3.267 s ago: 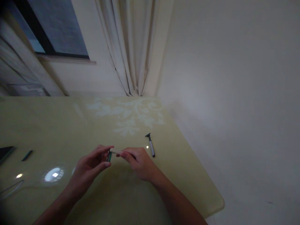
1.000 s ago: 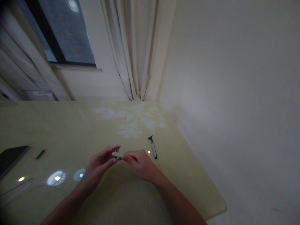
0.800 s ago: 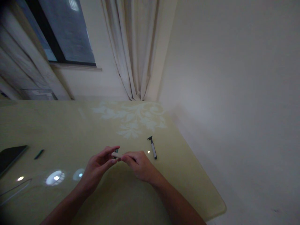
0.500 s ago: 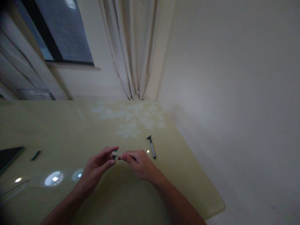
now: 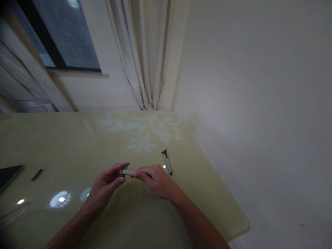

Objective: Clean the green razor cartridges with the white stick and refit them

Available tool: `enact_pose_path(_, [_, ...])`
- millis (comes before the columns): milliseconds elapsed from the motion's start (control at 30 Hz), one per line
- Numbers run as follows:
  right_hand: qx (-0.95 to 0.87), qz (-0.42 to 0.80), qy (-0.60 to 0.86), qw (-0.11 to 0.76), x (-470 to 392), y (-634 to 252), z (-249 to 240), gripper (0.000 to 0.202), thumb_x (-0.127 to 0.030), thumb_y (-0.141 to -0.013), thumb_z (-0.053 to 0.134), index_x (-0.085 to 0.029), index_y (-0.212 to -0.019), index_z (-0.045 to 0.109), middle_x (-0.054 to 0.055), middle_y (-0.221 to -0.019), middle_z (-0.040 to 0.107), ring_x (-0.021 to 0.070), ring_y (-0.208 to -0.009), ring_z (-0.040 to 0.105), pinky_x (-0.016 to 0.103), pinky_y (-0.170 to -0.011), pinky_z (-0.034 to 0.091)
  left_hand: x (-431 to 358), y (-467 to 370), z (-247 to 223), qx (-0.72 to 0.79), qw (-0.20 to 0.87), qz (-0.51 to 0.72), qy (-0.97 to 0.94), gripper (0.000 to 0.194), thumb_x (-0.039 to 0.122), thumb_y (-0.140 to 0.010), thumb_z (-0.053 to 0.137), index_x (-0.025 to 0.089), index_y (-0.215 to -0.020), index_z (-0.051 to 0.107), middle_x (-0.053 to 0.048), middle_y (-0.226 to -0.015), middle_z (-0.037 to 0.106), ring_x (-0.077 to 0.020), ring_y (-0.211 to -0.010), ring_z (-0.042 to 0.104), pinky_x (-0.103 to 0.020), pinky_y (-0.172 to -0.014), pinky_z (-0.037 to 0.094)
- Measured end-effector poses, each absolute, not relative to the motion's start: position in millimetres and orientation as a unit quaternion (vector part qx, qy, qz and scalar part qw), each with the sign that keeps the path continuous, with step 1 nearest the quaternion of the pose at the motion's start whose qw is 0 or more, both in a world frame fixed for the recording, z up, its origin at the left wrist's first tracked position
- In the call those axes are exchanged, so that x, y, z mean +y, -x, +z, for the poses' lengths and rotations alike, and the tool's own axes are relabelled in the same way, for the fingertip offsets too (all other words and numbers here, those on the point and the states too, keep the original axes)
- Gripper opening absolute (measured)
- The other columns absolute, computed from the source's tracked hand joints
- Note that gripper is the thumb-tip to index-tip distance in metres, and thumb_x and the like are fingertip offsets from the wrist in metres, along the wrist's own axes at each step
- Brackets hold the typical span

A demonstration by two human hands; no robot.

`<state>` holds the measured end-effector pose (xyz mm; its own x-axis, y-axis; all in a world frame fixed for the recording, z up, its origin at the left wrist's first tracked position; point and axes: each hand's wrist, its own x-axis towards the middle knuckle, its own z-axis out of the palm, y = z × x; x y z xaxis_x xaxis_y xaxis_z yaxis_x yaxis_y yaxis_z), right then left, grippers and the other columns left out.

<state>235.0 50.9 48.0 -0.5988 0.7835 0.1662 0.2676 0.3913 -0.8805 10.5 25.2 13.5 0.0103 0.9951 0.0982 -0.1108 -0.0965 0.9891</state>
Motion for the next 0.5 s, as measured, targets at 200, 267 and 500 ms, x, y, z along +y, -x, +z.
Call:
enact_pose_path(200, [-0.768, 0.461, 0.330, 0.298, 48.2, -231.6, 46.1, 0.050, -0.048, -0.111, 0.052, -0.016, -0.074, 0.065, -0.004, -0.068, 0.045, 0.0127, -0.064, 0.042, 0.027, -0.062, 0.030, 24.9, -9.7, 10.9, 0.435, 0.526, 0.543, -0.489, 0.038, 0.037, -0.077, 0.092, 0.030, -0.115, 0.087, -0.002, -0.090, 0.064, -0.0180, -0.083, 0.064, -0.027, -0.075, 0.055])
enact_pose_path(267, [-0.767, 0.461, 0.333, 0.298, 48.8, -231.9, 46.0, 0.049, -0.049, -0.111, 0.052, -0.016, -0.079, 0.070, -0.003, -0.069, 0.047, 0.0130, -0.065, 0.043, 0.027, -0.063, 0.030, 24.9, -9.6, 8.8, 0.433, 0.530, 0.547, -0.482, 0.039, 0.038, -0.077, 0.092, 0.030, -0.115, 0.087, -0.003, -0.091, 0.065, -0.0185, -0.085, 0.064, -0.027, -0.077, 0.055])
enact_pose_path(500, [-0.769, 0.452, 0.334, 0.305, 52.1, -234.2, 45.9, 0.052, -0.051, -0.111, 0.051, -0.016, -0.082, 0.074, -0.003, -0.068, 0.049, 0.0129, -0.064, 0.043, 0.026, -0.063, 0.031, 23.5, -11.3, 6.0, 0.429, 0.544, 0.547, -0.470, 0.042, 0.037, -0.075, 0.094, 0.029, -0.115, 0.087, -0.002, -0.090, 0.063, -0.0172, -0.083, 0.063, -0.026, -0.076, 0.055])
